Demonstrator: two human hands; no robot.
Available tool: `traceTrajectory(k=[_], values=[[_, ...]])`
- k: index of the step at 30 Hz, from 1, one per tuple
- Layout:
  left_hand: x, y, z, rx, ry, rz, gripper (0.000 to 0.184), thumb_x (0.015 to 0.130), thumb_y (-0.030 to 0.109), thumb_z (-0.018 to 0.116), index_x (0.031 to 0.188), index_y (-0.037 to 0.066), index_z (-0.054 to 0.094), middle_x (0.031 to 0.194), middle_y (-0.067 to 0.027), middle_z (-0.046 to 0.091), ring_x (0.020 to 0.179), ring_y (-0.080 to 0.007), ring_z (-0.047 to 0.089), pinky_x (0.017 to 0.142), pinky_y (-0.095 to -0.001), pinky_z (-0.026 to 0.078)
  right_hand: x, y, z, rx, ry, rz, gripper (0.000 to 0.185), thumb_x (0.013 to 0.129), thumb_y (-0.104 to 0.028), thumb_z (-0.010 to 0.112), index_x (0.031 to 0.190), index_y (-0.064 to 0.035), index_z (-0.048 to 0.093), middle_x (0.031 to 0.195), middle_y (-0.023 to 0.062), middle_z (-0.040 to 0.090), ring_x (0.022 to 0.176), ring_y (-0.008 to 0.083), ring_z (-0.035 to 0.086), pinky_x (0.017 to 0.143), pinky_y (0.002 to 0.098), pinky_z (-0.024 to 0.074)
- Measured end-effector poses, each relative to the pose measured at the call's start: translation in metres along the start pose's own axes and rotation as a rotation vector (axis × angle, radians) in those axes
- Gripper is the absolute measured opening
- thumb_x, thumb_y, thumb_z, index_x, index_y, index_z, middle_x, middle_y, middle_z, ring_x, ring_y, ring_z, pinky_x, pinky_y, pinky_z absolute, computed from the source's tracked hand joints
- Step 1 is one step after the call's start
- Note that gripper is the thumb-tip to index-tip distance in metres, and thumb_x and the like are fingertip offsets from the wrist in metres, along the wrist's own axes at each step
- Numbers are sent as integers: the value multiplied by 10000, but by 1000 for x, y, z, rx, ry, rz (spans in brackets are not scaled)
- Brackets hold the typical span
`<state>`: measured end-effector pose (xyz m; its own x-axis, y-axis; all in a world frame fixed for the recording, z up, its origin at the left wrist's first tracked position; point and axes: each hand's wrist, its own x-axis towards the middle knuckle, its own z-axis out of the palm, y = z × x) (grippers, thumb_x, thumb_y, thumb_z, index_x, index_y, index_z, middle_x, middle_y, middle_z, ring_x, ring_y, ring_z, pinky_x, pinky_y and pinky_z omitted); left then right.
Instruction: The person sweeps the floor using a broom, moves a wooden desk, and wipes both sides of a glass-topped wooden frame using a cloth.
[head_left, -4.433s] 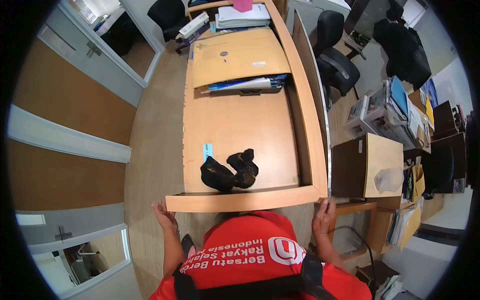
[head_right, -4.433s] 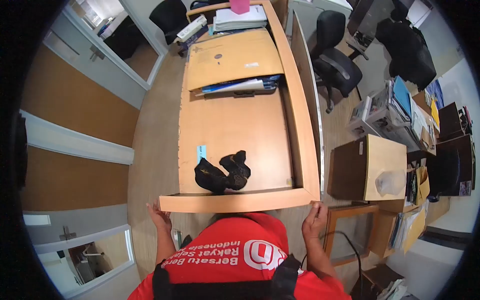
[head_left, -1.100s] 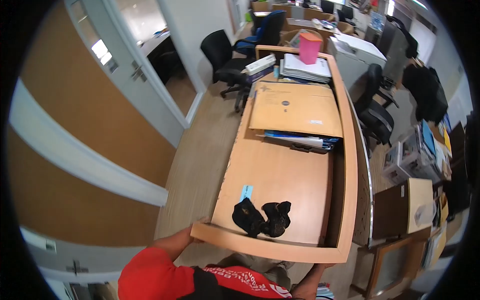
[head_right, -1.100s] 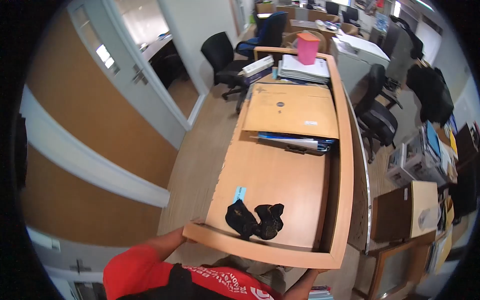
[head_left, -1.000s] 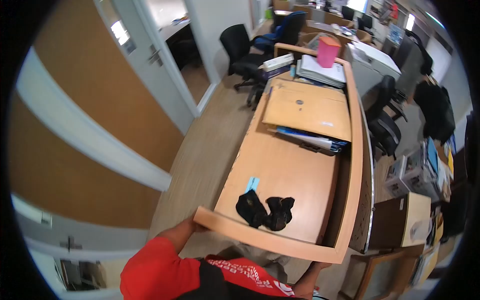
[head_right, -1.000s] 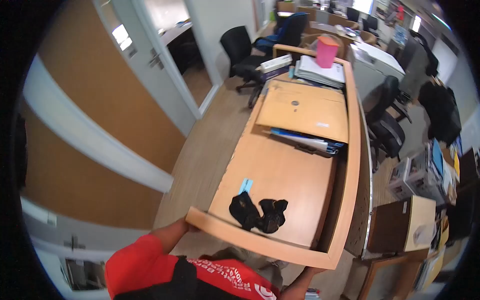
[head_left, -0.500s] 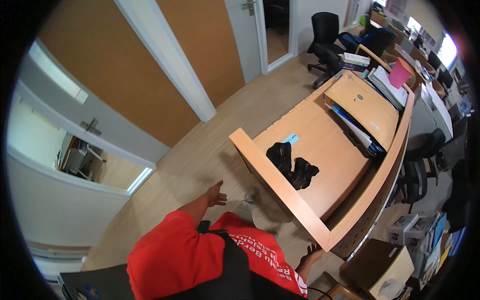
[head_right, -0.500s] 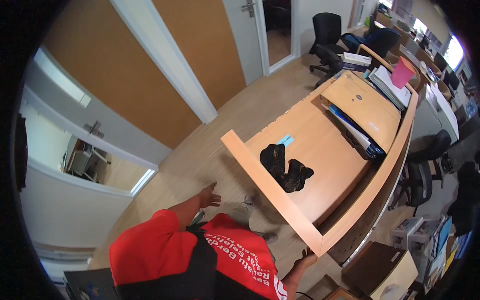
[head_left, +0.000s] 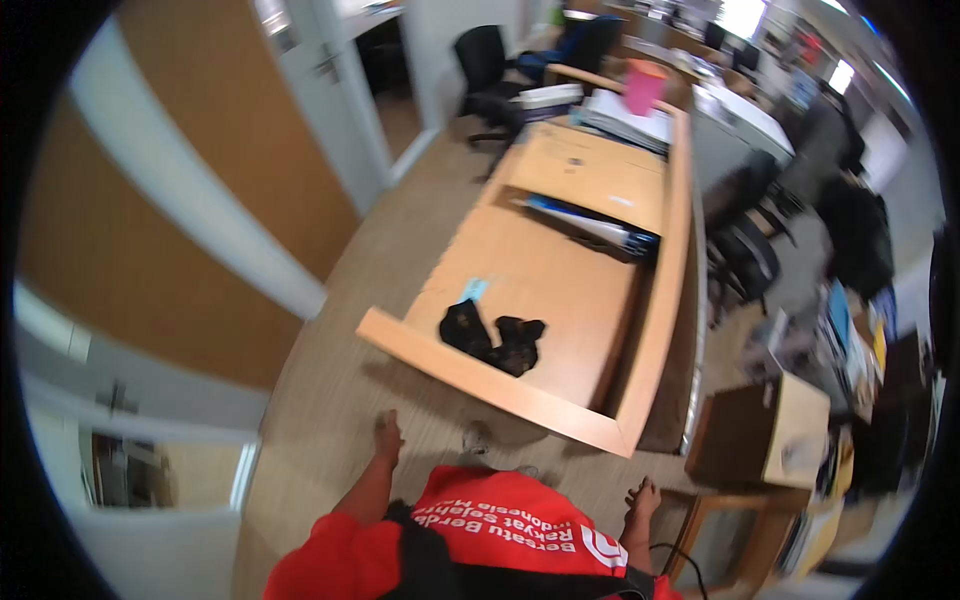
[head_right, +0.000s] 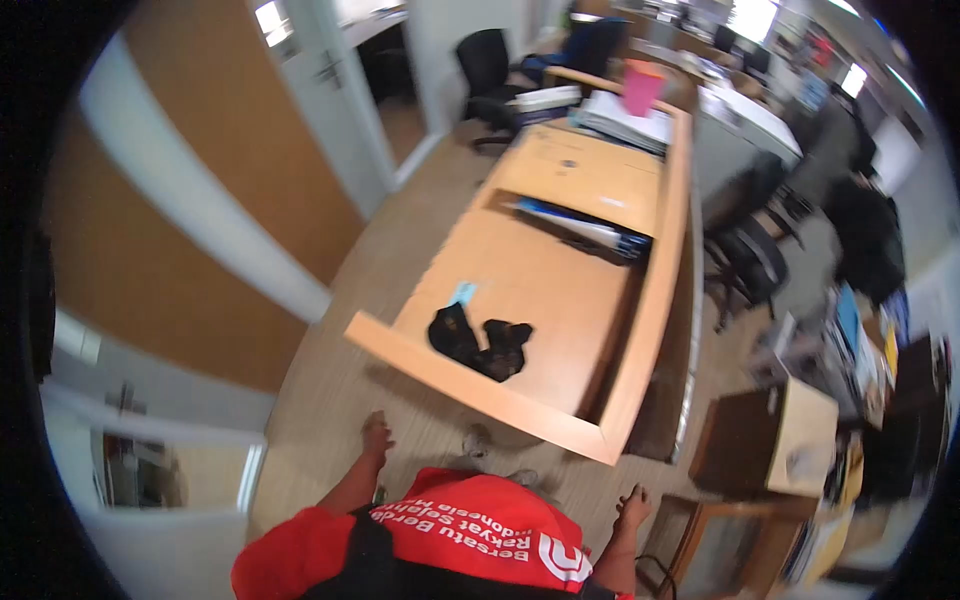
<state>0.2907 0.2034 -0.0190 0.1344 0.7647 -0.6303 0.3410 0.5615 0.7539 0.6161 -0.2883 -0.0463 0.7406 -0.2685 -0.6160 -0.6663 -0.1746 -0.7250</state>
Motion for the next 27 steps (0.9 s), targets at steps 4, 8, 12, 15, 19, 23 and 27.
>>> traceTrajectory(k=[4, 8, 12, 15, 19, 23, 27], values=[[-28, 123, 51, 200, 317, 405, 767, 924, 477, 468, 1430, -38, 209, 1456, -253, 266, 1353, -383, 261, 1106, -452, 221, -15, -23, -9, -46, 227, -112, 611, 820, -247, 666, 1319, 3, 418, 1082, 161, 584, 875, 270, 595, 717, 376, 483], [-32, 183, 80, 378, 451, 925, 748, 926, 403, 499, 1430, -50, 182, 1469, -272, 206, 1376, -405, 179, 1121, -476, 169, -23, -54, 0, -277, 239, -343, 735, 752, -228, 744, 1344, 15, 385, 1213, 243, 543, 1131, 347, 522, 959, 393, 405], [-56, 203, 119, 489, 523, 1204, 719, 906, 315, 534, 1410, -80, 205, 1444, -300, 233, 1357, -421, 209, 1119, -477, 169, 27, -50, 12, -289, 171, -464, 801, 724, -287, 765, 1355, 14, 374, 1238, 253, 526, 1104, 358, 550, 913, 404, 442], [-102, 203, 159, 559, 388, 1271, 709, 893, 307, 541, 1388, -102, 238, 1431, -305, 262, 1346, -429, 225, 1114, -479, 167, 34, -71, 14, -419, 114, -534, 748, 751, -344, 736, 1332, 4, 418, 1207, 252, 551, 1074, 361, 576, 877, 401, 465], [-138, 175, 221, 668, 236, 1282, 677, 883, 329, 548, 1361, -87, 310, 1408, -299, 313, 1323, -440, 265, 1100, -486, 176, 43, -97, 5, -599, -40, -686, 552, 751, -185, 634, 1262, -23, 501, 1023, 271, 609, 949, 422, 586, 812, 467, 473], [-145, 150, 251, 996, 282, 1232, 663, 881, 373, 544, 1363, -38, 349, 1414, -267, 333, 1321, -424, 285, 1092, -515, 186, 53, -101, -3, -786, -194, -672, 533, 736, -114, 574, 1258, -33, 505, 921, 277, 617, 862, 443, 593, 747, 497, 476], [-134, 147, 249, 887, 320, 1298, 535, 879, 351, 553, 1253, -28, 507, 1364, -256, 414, 1242, -432, 386, 1059, -505, 259, 72, -112, -14, -762, -202, -733, 542, 731, -82, 565, 1270, -60, 507, 799, 251, 624, 760, 439, 603, 674, 499, 478]])
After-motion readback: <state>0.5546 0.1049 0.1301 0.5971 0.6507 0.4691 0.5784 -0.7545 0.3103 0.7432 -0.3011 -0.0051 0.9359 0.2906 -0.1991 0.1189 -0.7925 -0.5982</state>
